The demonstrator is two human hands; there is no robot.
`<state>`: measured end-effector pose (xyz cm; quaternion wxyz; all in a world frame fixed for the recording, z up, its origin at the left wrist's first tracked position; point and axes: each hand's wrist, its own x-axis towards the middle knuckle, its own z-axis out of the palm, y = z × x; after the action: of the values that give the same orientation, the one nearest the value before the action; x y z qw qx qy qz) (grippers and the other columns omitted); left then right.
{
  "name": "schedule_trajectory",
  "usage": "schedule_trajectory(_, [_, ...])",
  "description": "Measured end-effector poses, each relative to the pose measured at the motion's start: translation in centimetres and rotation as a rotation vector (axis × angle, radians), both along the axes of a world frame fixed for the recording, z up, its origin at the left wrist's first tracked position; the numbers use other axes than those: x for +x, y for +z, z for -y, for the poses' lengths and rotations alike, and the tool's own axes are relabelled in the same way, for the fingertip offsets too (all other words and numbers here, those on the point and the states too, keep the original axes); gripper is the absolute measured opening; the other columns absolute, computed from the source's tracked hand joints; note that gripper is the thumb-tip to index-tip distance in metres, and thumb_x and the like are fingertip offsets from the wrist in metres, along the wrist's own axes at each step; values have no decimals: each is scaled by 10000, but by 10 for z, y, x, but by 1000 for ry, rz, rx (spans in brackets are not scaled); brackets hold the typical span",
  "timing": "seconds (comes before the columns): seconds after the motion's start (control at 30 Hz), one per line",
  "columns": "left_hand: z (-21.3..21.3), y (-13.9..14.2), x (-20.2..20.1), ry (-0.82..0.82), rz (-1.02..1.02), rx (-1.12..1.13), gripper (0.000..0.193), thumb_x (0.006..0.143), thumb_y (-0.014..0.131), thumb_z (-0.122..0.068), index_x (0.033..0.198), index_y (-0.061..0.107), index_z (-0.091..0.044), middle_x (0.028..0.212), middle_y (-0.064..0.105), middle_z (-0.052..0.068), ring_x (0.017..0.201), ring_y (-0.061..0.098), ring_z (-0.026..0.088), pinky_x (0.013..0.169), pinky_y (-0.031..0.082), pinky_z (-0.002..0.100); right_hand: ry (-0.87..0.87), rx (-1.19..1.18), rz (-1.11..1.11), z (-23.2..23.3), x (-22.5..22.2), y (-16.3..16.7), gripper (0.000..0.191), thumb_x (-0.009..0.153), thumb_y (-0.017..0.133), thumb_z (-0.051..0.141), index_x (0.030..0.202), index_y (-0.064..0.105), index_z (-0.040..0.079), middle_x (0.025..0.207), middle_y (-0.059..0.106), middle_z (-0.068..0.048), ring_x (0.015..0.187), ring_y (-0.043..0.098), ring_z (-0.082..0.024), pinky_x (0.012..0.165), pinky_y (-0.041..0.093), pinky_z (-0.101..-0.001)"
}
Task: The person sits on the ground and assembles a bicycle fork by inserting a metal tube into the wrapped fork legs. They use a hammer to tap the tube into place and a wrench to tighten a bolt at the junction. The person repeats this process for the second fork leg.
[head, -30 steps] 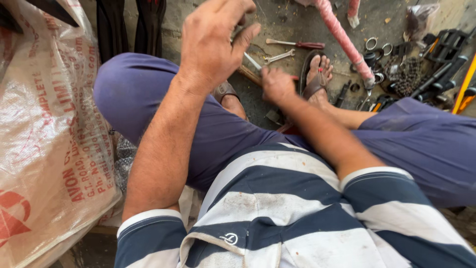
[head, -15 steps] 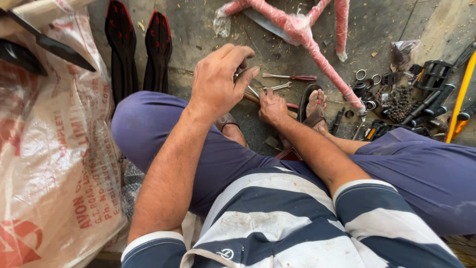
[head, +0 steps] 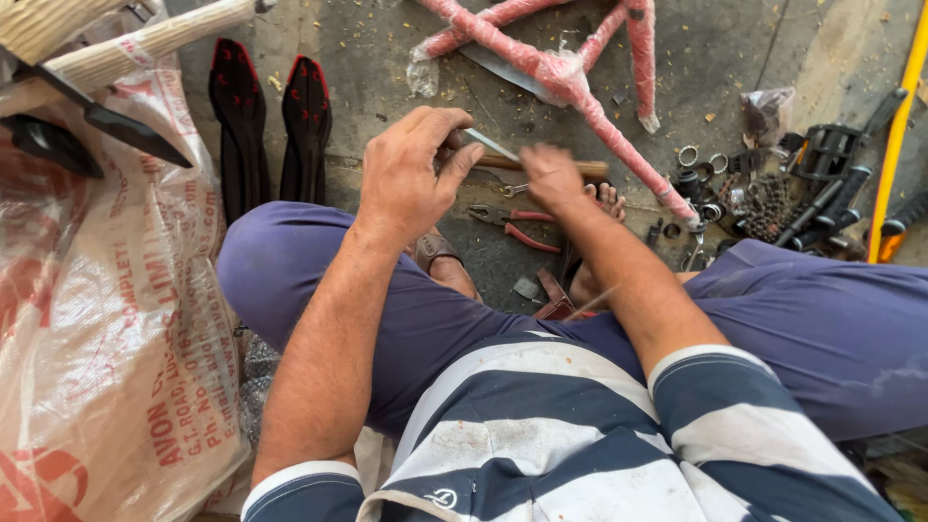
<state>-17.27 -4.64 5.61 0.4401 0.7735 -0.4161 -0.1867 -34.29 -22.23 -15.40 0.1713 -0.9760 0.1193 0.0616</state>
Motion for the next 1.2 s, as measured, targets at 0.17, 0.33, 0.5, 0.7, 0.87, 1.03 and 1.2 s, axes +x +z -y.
schedule_trajectory(0.17, [-1, 1, 3, -3, 33, 46, 277, 901, 809, -193, 1125, 702, -70, 897, 685, 67, 762, 683, 242, 692, 540, 382, 55, -69, -66, 30, -12, 24, 371, 763, 699, 265, 1094, 649, 106, 984, 618, -155, 961, 605, -366, 797, 485, -525])
schedule_trajectory(0.33, [6, -1, 5, 13, 10, 36, 270, 894, 809, -207, 1100, 699, -71, 885, 692, 67, 751, 691, 237, 687, 544, 377, -120, -8, 42, 33, -5, 57, 402, 934, 744, 375, 1179, 628, 78, 1118, 598, -140, 1092, 590, -355, 940, 489, -486])
schedule_trajectory(0.5, [11, -4, 10, 75, 20, -13, 277, 883, 817, -203, 1089, 699, -61, 889, 704, 81, 734, 684, 243, 677, 545, 383, -409, -465, 268, 49, -13, 67, 712, 689, 778, 523, 1194, 671, 33, 1095, 669, -207, 1001, 635, -360, 927, 522, -536])
schedule_trajectory(0.7, [6, -25, 15, 84, 68, 78, 303, 864, 826, -238, 1088, 699, -78, 881, 709, 77, 766, 696, 265, 708, 538, 416, -737, 75, -179, 58, -12, 83, 383, 902, 775, 498, 1027, 701, 144, 947, 724, -173, 943, 678, -415, 813, 501, -559])
schedule_trajectory(0.87, [18, -39, 8, 68, 328, 304, 724, 780, 857, -325, 1387, 547, -83, 1135, 672, 131, 1014, 661, 333, 842, 523, 449, -807, 662, 44, 33, 11, 133, 320, 888, 783, 372, 991, 690, 83, 878, 687, -78, 761, 635, -227, 656, 512, -407])
schedule_trajectory(1.03, [53, -24, 0, 287, 754, -79, 1004, 601, 843, -485, 1440, 448, -99, 1323, 589, 183, 1189, 602, 383, 978, 483, 482, -668, 1302, 166, -22, 26, 214, 286, 972, 712, 258, 1049, 617, -1, 788, 637, -20, 634, 589, -115, 579, 500, -272])
schedule_trajectory(1.2, [56, -3, 13, 447, 293, -20, 495, 969, 770, -411, 1389, 641, -183, 1138, 764, 22, 1058, 730, 191, 1014, 517, 371, -230, 1158, 254, -45, 25, 288, 349, 1105, 610, 343, 1164, 704, 13, 993, 698, 3, 898, 623, -99, 809, 527, -269])
